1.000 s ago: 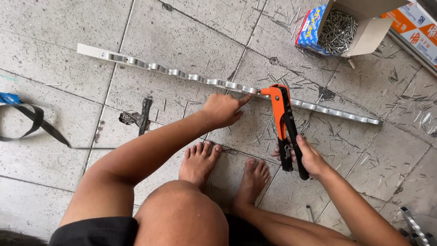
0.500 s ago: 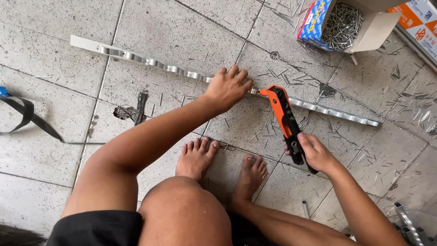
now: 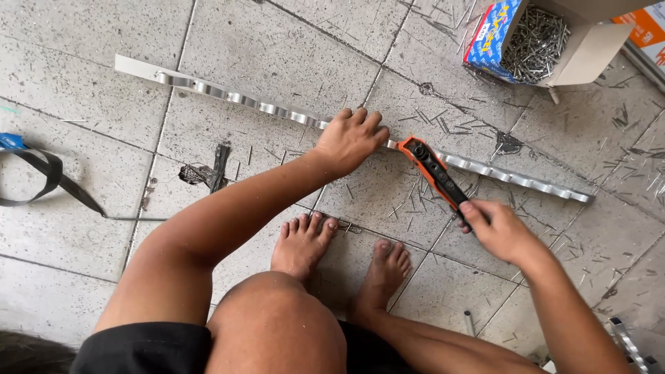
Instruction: The person sits on a tiled floor and uses a nail gun to attach nails to a long, wavy metal strip. They repeatedly pick up nails from a nearby box and drive them into the metal piece.
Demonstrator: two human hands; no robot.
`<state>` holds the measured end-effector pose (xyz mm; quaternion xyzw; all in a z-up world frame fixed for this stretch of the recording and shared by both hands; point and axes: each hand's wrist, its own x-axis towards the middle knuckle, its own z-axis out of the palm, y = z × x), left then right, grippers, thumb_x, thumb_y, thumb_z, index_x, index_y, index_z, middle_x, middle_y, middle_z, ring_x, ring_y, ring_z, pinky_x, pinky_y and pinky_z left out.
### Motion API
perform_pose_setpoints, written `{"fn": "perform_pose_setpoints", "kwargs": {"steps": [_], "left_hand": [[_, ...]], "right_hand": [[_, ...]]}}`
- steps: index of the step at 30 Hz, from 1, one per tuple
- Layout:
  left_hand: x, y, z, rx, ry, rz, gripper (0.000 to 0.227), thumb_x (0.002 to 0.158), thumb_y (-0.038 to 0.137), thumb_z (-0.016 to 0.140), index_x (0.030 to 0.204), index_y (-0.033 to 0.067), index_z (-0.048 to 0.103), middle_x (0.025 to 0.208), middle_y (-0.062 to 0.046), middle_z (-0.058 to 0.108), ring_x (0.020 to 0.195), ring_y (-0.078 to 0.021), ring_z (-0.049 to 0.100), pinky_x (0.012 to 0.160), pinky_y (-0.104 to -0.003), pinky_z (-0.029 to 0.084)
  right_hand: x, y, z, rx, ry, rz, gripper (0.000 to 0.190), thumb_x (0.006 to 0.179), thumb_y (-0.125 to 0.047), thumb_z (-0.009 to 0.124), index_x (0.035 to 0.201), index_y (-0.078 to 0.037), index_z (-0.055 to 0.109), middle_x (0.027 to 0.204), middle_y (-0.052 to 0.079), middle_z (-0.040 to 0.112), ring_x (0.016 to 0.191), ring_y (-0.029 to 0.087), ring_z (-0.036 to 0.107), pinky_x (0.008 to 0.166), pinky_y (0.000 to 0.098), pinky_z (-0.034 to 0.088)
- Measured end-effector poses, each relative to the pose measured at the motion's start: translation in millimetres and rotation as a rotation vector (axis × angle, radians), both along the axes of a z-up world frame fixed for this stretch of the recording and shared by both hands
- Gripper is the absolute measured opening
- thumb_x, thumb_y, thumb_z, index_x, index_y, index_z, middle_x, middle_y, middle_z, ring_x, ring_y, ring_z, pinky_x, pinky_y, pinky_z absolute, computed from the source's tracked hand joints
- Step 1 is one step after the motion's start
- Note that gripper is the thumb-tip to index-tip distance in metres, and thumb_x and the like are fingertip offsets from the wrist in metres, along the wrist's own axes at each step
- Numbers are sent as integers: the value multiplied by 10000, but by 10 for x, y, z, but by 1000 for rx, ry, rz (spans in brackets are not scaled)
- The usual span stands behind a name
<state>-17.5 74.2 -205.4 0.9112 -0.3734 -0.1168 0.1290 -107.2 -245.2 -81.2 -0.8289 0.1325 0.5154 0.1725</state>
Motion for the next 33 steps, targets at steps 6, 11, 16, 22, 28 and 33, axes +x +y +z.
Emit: {"fn": "perform_pose_setpoints", "kwargs": {"steps": [6, 11, 16, 22, 28, 33], "left_hand": [[19, 10, 45, 37, 28, -61, 158, 975, 188, 650, 1128, 168, 617, 1066, -72, 579, 968, -267, 625, 783, -384, 480], [18, -24, -139, -10, -36, -41, 193, 942, 278, 701, 1094, 188, 623, 1046, -65, 583, 949, -259, 624, 783, -398, 489], [8, -68, -33, 1, 64, 5, 289, 950, 379, 709, 1141, 192, 597, 1047, -71, 608, 955, -270, 632, 829, -409, 489], [-50, -285, -212, -146, 142, 92, 431, 856, 558, 730, 1052, 178, 670, 956, -72, 696, 907, -298, 694, 820, -465, 522], [-12, -215, -210, -238, -22, 27, 212, 932, 379, 703, 1002, 181, 669, 877, -20, 646, 851, -240, 675, 674, -363, 568], [-2, -170, -91, -358, 20, 78, 134, 899, 328, 689, 981, 228, 653, 874, 0, 667, 860, -239, 679, 681, -375, 575]], "right_hand": [[-268, 151, 79, 36, -205, 91, 449, 983, -506, 493, 1078, -149, 747, 855, 203, 771, 931, 420, 730, 877, 515, 563], [94, 153, 340, 55, -161, 28, 495, 964, -482, 551, 1165, -79, 755, 998, 265, 764, 1021, 464, 709, 946, 549, 537], [144, -306, -157, 161, -77, -16, 603, 1019, -519, 432, 890, -70, 813, 823, 202, 819, 913, 405, 754, 903, 535, 540], [-224, -103, -269, 476, 48, -403, 801, 1066, -504, 181, 1059, 72, 737, 914, 305, 795, 853, 362, 795, 768, 482, 650], [-145, -64, -30, 294, -104, -215, 712, 1093, -490, 277, 882, 2, 747, 743, 207, 737, 758, 352, 744, 708, 475, 615], [-39, -89, 136, 125, -170, 32, 487, 1058, -461, 432, 870, -115, 720, 763, 166, 754, 820, 378, 722, 798, 521, 551]]}}
